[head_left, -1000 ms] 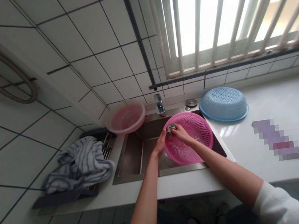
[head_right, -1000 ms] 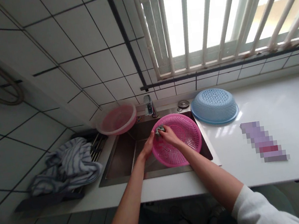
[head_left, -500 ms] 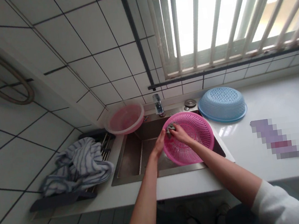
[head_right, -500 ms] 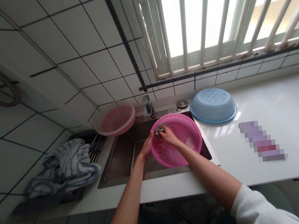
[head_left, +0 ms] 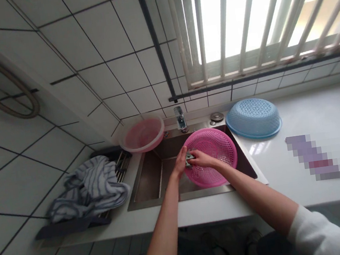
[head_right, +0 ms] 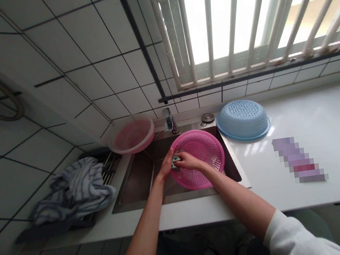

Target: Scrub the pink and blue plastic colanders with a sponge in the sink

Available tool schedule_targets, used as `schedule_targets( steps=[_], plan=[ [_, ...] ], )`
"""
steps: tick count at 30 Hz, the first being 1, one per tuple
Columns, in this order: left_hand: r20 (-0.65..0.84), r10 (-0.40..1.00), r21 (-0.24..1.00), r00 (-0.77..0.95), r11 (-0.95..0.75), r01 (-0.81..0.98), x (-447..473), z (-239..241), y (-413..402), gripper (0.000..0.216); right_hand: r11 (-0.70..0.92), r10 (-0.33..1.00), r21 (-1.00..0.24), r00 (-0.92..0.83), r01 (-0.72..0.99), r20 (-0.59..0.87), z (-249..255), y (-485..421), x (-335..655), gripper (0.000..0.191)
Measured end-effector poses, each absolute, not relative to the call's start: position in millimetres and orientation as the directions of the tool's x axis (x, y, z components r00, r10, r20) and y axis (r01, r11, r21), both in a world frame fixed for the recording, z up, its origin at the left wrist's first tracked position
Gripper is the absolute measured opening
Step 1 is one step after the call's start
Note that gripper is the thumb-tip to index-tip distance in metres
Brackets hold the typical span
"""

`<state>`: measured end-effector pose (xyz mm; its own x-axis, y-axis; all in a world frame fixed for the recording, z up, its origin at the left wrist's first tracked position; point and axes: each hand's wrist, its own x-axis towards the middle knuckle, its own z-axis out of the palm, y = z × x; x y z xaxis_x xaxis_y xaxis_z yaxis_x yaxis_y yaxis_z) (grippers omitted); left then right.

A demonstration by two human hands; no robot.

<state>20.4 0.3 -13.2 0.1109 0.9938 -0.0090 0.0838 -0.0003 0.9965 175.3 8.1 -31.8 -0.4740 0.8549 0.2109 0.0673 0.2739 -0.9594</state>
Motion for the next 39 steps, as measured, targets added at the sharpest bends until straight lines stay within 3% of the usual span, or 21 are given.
schedule_targets(
  steps=[2,5,7,8,11,13,15,18,20,22,25,27,29,32,34,36,39],
  plan=[
    [-0.001,0.991,0.995,0.131,-0.012,0.096,20,-11,0,0.076,0.290,0.868,-0.951,-0.447,0.107,0.215,-33,9,176,0.012],
    [0.001,0.980,0.998,0.198,-0.013,0.059,24,-8,-2,0.075,0.273,0.962,-0.940,-0.072,0.207,0.263,-33,16,183,0.012],
    [0.004,0.978,0.999,0.211,-0.011,0.034,28,-6,-4,0.074,0.256,0.957,-0.932,0.069,0.257,0.282,-34,19,187,0.010],
    [0.009,0.980,0.999,0.201,-0.015,0.032,30,-6,-4,0.074,0.261,0.959,-0.928,0.037,0.266,0.281,-35,19,187,0.010],
    [0.026,0.989,0.997,0.148,-0.036,0.065,29,-4,-5,0.078,0.301,0.922,-0.914,-0.328,0.273,0.205,-39,13,180,0.007],
    [0.037,0.989,0.994,0.142,-0.051,0.094,26,-3,-5,0.080,0.333,0.866,-0.897,-0.472,0.291,0.168,-41,8,175,0.008],
    [0.047,0.982,0.993,0.184,-0.066,0.099,26,-4,-5,0.079,0.352,0.893,-0.883,-0.395,0.311,0.217,-41,9,175,0.010],
    [0.037,0.970,0.996,0.239,-0.056,0.076,28,-5,-6,0.076,0.285,0.953,-0.882,-0.013,0.374,0.302,-39,17,183,0.009],
    [0.020,0.972,0.997,0.234,-0.037,0.069,30,-6,-6,0.076,0.233,0.943,-0.887,0.128,0.398,0.306,-39,21,188,0.008],
    [0.024,0.975,0.996,0.220,-0.042,0.077,30,-6,-6,0.076,0.262,0.956,-0.891,0.026,0.370,0.292,-41,21,187,0.009],
    [0.038,0.978,0.993,0.204,-0.060,0.104,26,-4,-5,0.079,0.335,0.909,-0.890,-0.354,0.310,0.218,-47,14,178,0.008],
    [0.032,0.980,0.992,0.199,-0.056,0.114,24,-4,-4,0.081,0.356,0.859,-0.882,-0.480,0.307,0.180,-48,11,174,0.008],
    [0.026,0.981,0.993,0.195,-0.047,0.105,24,-4,-4,0.081,0.350,0.895,-0.881,-0.392,0.318,0.214,-45,12,176,0.006],
    [0.007,0.978,0.998,0.210,-0.022,0.066,26,-5,-5,0.077,0.245,0.964,-0.911,0.017,0.332,0.266,-36,19,186,0.009],
    [-0.008,0.973,1.000,0.230,0.001,0.031,28,-6,-5,0.075,0.182,0.955,-0.933,0.169,0.312,0.243,-31,23,191,0.013],
    [-0.009,0.971,1.000,0.238,0.006,0.014,27,-7,-6,0.074,0.202,0.969,-0.944,0.085,0.259,0.231,-30,21,191,0.014],
    [0.001,0.983,0.999,0.183,-0.011,0.053,23,-6,-5,0.076,0.291,0.927,-0.942,-0.292,0.168,0.234,-32,12,180,0.013]
  ],
)
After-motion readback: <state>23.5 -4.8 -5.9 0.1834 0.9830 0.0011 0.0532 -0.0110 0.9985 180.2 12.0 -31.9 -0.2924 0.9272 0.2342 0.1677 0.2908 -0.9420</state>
